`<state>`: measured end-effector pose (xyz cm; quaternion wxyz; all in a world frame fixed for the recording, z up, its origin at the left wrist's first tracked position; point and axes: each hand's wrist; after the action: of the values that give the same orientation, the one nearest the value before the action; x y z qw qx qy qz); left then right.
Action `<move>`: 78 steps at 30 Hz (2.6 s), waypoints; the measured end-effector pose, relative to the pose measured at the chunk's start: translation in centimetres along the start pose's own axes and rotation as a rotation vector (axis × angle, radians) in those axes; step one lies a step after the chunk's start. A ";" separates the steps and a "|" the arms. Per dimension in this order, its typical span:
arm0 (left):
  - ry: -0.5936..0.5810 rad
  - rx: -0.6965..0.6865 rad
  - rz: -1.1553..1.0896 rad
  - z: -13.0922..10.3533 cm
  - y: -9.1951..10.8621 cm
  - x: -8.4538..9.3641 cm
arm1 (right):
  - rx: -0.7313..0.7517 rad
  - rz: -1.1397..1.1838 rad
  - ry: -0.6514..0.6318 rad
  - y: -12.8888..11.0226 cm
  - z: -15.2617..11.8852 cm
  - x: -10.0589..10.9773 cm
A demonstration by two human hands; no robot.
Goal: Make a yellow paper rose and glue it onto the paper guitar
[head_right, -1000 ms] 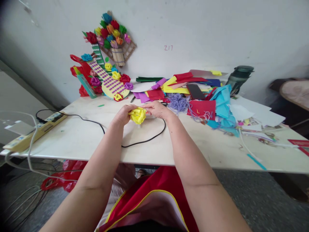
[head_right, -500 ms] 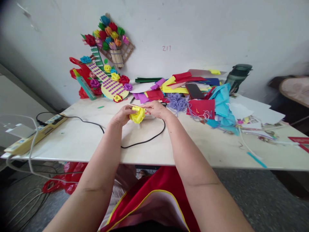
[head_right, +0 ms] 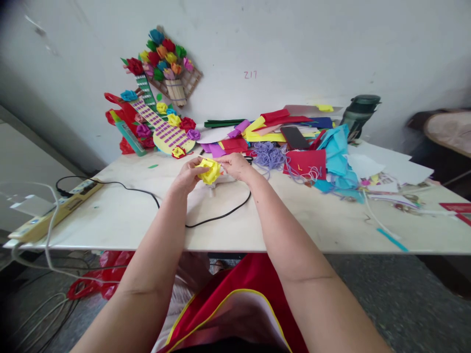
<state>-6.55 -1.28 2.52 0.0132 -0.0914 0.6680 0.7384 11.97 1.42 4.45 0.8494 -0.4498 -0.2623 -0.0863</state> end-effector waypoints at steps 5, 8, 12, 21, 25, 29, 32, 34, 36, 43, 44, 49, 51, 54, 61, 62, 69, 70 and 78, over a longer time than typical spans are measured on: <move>0.049 -0.017 -0.032 -0.1 0.0 -0.4 | 0.019 -0.025 0.037 0.3 0.1 -0.3; 0.072 -0.019 -0.035 -0.2 0.1 -0.5 | 0.014 -0.056 0.048 0.3 0.1 -0.3; 0.075 -0.011 -0.062 -0.3 0.1 -0.6 | 0.006 -0.049 0.049 0.2 0.0 -0.3; 0.101 -0.050 -0.109 -0.3 0.3 -0.6 | -0.058 0.058 0.032 -0.2 0.0 -0.3; 0.105 -0.088 -0.105 -0.1 0.2 -0.6 | -0.080 0.079 0.049 -0.1 0.1 -0.5; 0.093 -0.106 -0.095 0.2 -0.1 -0.4 | -0.076 0.113 0.050 -0.1 0.1 -0.6; 0.088 -0.123 -0.090 0.3 -0.3 -0.3 | -0.081 0.131 0.049 0.1 0.2 -0.7; 0.080 -0.128 -0.084 0.3 -0.3 -0.2 | -0.083 0.139 0.051 0.1 0.2 -0.7; 0.073 -0.133 -0.085 0.3 -0.3 -0.2 | -0.077 0.149 0.048 0.1 0.2 -0.7; 0.080 -0.121 -0.072 0.1 0.0 -0.3 | -0.075 0.146 0.041 -0.2 0.0 -0.4; 0.084 -0.127 -0.070 0.1 0.0 -0.3 | -0.073 0.145 0.042 -0.2 0.1 -0.4; 0.113 -0.163 -0.055 0.0 0.1 -0.4 | -0.036 0.141 0.048 0.2 0.3 -0.6; 0.122 -0.161 -0.045 0.0 0.2 -0.4 | -0.028 0.134 0.050 0.3 0.3 -0.6; 0.126 -0.163 -0.037 0.0 0.1 -0.3 | -0.019 0.127 0.062 0.3 0.2 -0.6; 0.110 -0.196 -0.026 -0.1 0.0 -0.3 | -0.014 0.097 0.092 0.3 0.2 -0.8; 0.111 -0.203 -0.027 0.0 -0.1 -0.3 | -0.013 0.091 0.091 0.2 0.2 -0.8; 0.089 -0.208 -0.032 -0.1 0.0 -0.3 | 0.043 -0.020 0.105 0.0 0.0 -0.5; 0.076 -0.197 -0.045 -0.2 0.0 -0.3 | 0.056 -0.040 0.104 0.0 0.0 -0.4; -0.016 -0.093 -0.124 -0.2 0.4 0.2 | 0.099 -0.119 0.101 0.1 0.0 -0.1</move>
<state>-6.76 -1.51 2.86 0.0600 -0.1273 0.6258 0.7671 11.96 1.46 4.29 0.8760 -0.3861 -0.2493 -0.1463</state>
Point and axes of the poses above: each hand's wrist, its own z-axis towards the middle knuckle, its own x-axis out of the back of the hand, y = z × x, and after that the axes turned 8 degrees about y, right-handed
